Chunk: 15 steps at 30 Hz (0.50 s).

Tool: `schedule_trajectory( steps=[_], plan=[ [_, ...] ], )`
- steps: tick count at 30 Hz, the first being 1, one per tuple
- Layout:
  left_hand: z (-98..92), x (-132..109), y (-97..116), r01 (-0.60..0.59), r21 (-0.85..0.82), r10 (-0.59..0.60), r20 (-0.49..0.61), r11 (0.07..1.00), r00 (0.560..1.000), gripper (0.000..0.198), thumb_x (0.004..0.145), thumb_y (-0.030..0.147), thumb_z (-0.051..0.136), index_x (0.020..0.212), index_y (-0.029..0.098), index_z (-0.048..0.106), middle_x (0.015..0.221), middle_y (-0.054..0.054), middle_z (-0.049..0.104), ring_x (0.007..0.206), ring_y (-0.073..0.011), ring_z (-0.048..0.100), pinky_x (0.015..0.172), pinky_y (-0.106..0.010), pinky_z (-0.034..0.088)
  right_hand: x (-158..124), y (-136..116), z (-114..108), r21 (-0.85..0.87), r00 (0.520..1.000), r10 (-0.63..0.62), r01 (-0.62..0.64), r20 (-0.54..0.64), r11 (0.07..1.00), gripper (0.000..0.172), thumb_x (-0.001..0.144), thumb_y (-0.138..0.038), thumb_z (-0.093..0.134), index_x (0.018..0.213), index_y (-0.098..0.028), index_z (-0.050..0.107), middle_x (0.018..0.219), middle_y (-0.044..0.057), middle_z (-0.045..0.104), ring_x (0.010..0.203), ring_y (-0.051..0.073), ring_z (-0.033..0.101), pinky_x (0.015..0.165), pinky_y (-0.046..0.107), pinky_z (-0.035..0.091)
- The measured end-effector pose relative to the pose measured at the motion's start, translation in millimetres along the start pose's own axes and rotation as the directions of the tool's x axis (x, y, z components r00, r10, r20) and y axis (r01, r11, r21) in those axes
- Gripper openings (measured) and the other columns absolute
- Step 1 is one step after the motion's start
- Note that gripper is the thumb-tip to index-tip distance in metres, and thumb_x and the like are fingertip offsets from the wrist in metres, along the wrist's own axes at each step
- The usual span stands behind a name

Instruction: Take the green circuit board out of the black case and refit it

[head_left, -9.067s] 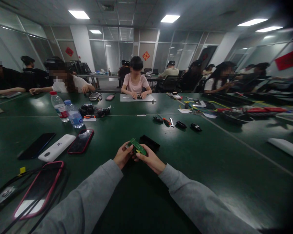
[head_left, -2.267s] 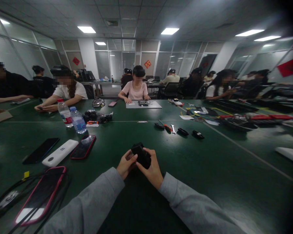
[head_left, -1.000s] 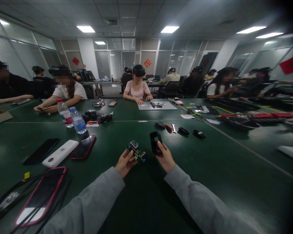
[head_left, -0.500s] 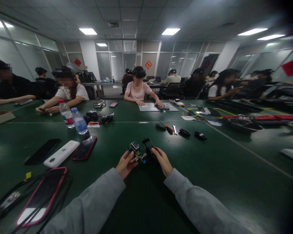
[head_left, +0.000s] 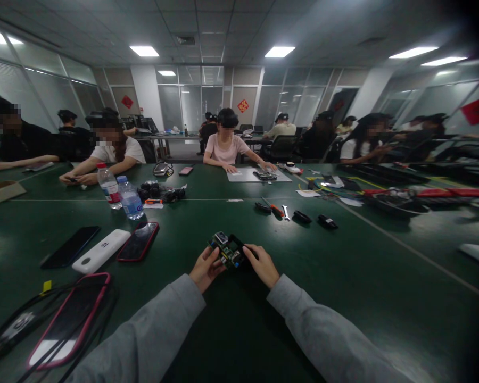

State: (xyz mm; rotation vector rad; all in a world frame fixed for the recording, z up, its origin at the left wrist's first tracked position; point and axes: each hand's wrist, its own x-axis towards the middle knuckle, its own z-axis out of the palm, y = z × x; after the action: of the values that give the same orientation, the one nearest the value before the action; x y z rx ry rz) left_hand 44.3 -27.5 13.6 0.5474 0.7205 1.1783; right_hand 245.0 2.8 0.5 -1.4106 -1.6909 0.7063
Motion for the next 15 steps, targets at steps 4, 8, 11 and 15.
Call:
schedule_trajectory(
  steps=[4,8,11,15],
  plan=[
    [0.0,-0.7,0.7,0.012,0.007,-0.012,-0.008,1.000,1.000,0.050,0.070,0.030,0.069,0.114,0.020,0.050,0.103,-0.008,0.063,0.081,-0.0161,0.065,0.061,-0.022,0.053,1.8,2.8,0.4,-0.018,1.000,-0.001,0.001,-0.011,1.000,0.038,0.082,-0.046,0.045,0.102,-0.019,0.063,0.099,0.007,0.062,0.096,0.021,0.054,0.089,0.038,0.040],
    [-0.7,0.9,-0.6,0.005,0.001,-0.005,-0.002,1.000,1.000,0.049,0.068,0.030,0.070,0.112,0.019,0.050,0.098,-0.007,0.064,0.075,-0.0146,0.065,0.058,-0.021,0.052,3.3,4.6,1.2,-0.040,1.000,-0.025,0.025,-0.005,0.999,0.036,0.083,-0.044,0.044,0.102,-0.020,0.063,0.098,0.005,0.063,0.093,0.020,0.054,0.085,0.038,0.042],
    [-0.2,1.2,-1.2,0.002,-0.014,-0.002,0.004,1.000,1.000,0.048,0.067,0.029,0.071,0.109,0.019,0.052,0.094,-0.006,0.064,0.069,-0.0118,0.064,0.057,-0.020,0.052,4.0,5.5,1.6,-0.058,0.999,-0.052,0.051,-0.013,0.997,0.034,0.084,-0.042,0.043,0.101,-0.021,0.063,0.096,0.005,0.062,0.091,0.020,0.054,0.084,0.039,0.042],
    [1.1,0.3,-0.9,0.002,-0.003,-0.002,0.001,1.000,1.000,0.048,0.066,0.029,0.072,0.109,0.019,0.052,0.097,-0.006,0.064,0.073,-0.0132,0.064,0.060,-0.022,0.052,-0.1,-4.0,-1.6,-0.099,0.980,-0.141,0.128,-0.138,0.987,0.033,0.086,-0.037,0.041,0.107,-0.019,0.057,0.102,0.008,0.058,0.098,0.021,0.050,0.088,0.042,0.040]
  ],
)
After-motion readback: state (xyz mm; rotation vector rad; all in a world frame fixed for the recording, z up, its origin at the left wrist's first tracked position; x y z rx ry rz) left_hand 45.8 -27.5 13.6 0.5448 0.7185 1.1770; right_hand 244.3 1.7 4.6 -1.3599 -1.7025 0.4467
